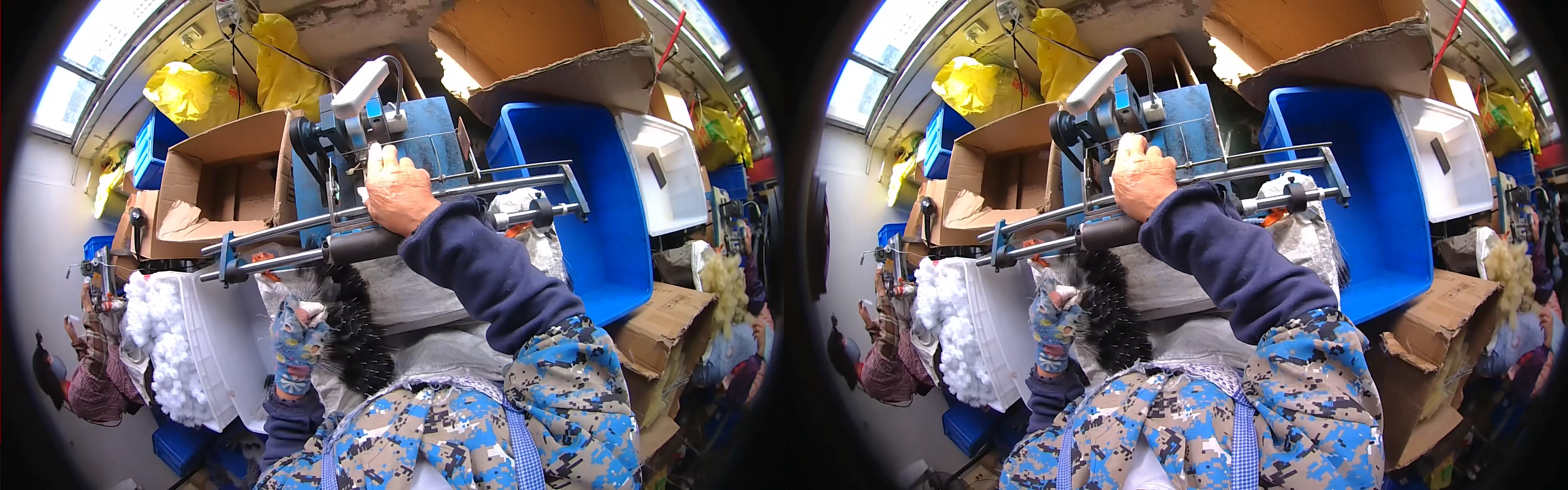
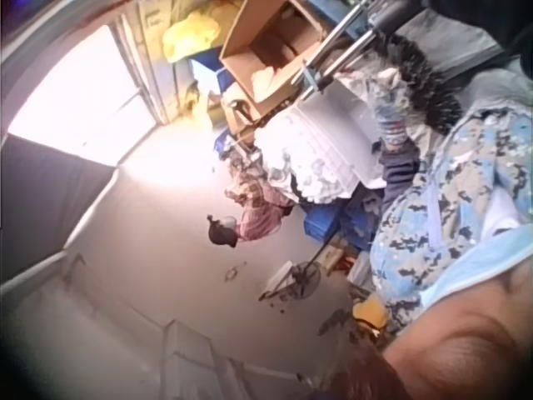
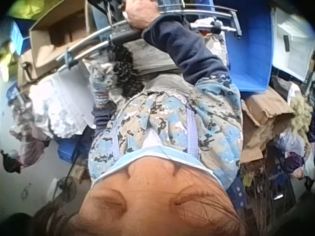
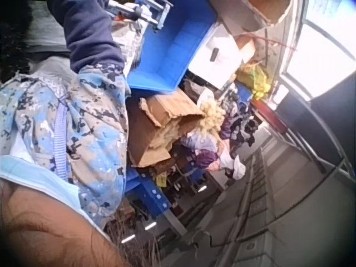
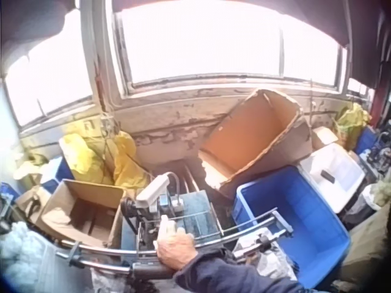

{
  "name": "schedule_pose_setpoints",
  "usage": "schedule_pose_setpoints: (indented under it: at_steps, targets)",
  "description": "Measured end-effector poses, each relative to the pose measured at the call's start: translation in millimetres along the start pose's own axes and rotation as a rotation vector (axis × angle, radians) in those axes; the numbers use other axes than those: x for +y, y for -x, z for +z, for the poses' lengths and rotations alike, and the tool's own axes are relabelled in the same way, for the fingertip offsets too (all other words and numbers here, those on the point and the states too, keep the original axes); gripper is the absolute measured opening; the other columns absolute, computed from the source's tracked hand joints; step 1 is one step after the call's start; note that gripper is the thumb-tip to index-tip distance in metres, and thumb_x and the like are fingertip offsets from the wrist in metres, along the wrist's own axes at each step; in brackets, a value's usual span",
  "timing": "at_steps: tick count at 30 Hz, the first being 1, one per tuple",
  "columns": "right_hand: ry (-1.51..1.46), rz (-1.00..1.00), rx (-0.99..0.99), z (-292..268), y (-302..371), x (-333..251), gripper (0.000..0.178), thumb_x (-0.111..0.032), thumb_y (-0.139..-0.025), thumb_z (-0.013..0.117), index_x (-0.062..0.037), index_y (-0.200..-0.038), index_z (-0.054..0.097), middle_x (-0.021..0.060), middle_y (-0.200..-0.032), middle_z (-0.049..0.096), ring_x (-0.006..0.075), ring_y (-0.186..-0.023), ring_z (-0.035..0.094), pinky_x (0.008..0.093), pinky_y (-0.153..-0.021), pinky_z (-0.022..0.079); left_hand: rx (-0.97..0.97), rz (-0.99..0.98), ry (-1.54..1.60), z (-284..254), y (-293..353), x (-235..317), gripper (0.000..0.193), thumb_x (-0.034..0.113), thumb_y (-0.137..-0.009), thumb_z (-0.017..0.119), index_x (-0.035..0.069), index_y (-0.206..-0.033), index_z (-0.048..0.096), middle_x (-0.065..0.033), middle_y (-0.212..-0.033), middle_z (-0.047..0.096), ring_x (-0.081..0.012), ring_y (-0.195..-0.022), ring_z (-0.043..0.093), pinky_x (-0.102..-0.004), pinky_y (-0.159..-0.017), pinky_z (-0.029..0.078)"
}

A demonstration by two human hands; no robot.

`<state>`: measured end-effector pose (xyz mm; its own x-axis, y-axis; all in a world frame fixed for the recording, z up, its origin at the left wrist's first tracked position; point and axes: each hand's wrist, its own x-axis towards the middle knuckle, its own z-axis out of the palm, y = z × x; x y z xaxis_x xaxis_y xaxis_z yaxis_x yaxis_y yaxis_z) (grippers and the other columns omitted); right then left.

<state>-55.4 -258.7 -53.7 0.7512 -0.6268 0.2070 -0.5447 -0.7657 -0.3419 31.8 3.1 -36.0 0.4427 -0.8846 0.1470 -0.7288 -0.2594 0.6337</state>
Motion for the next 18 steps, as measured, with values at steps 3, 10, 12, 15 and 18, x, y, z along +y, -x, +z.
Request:
schedule_pose_setpoints:
  at_steps: [3, 10, 12, 15, 18]
  targets:
    - [-0.045, -0.034, -0.029, -8, 2, 14, 0.063, -0.030, -0.076, 0.064, 0.0098, -0.119, 0.042, 0.0221, -0.099, 0.050, 0.0325, -0.077, 0.058, 0.0373, -0.069, 0.049, 0.035, 0.147, -0.053, -1, -4, 3, 0.026, 0.008, -0.066, 0.068, 0.006, -0.091, 0.062, -0.0125, -0.087, 0.060, -0.0300, -0.075, 0.059, -0.0375, -0.067, 0.047]
    - [0.081, 0.027, -0.177, -48, 20, 65, 0.047, -0.024, -0.075, 0.066, 0.0048, -0.108, 0.051, 0.0205, -0.109, 0.044, 0.0342, -0.096, 0.052, 0.0435, -0.077, 0.047, 0.361, -0.229, 0.373, 10, 3, 3, 0.011, 0.003, -0.078, 0.065, 0.002, -0.088, 0.062, -0.0018, -0.078, 0.059, -0.0121, -0.063, 0.053, -0.0256, -0.060, 0.045]
    - [0.131, -0.006, -0.130, -58, 21, 73, 0.037, -0.023, -0.076, 0.065, 0.0002, -0.104, 0.055, 0.0156, -0.106, 0.048, 0.0310, -0.095, 0.051, 0.0426, -0.076, 0.044, 0.217, -0.124, 0.087, 11, 0, 9, 0.014, 0.004, -0.073, 0.069, 0.002, -0.085, 0.061, -0.0076, -0.076, 0.062, -0.0202, -0.065, 0.059, -0.0305, -0.061, 0.047]
    - [0.222, -0.067, 0.108, -63, 5, 93, 0.028, -0.023, -0.080, 0.063, -0.0027, -0.099, 0.060, 0.0102, -0.096, 0.056, 0.0271, -0.091, 0.052, 0.0398, -0.077, 0.041, -0.300, 0.200, 0.019, 11, -16, 11, 0.025, 0.006, -0.063, 0.069, 0.007, -0.086, 0.061, -0.0113, -0.081, 0.061, -0.0341, -0.076, 0.058, -0.0413, -0.070, 0.047]
    - [0.371, -0.034, 0.113, -61, -6, 105, 0.019, -0.013, -0.075, 0.061, -0.0075, -0.092, 0.063, 0.0057, -0.089, 0.060, 0.0239, -0.089, 0.052, 0.0384, -0.078, 0.039, -0.366, 0.207, 0.054, 10, -22, 19, 0.027, 0.007, -0.063, 0.070, 0.007, -0.088, 0.061, -0.0119, -0.080, 0.060, -0.0342, -0.075, 0.057, -0.0408, -0.071, 0.046]
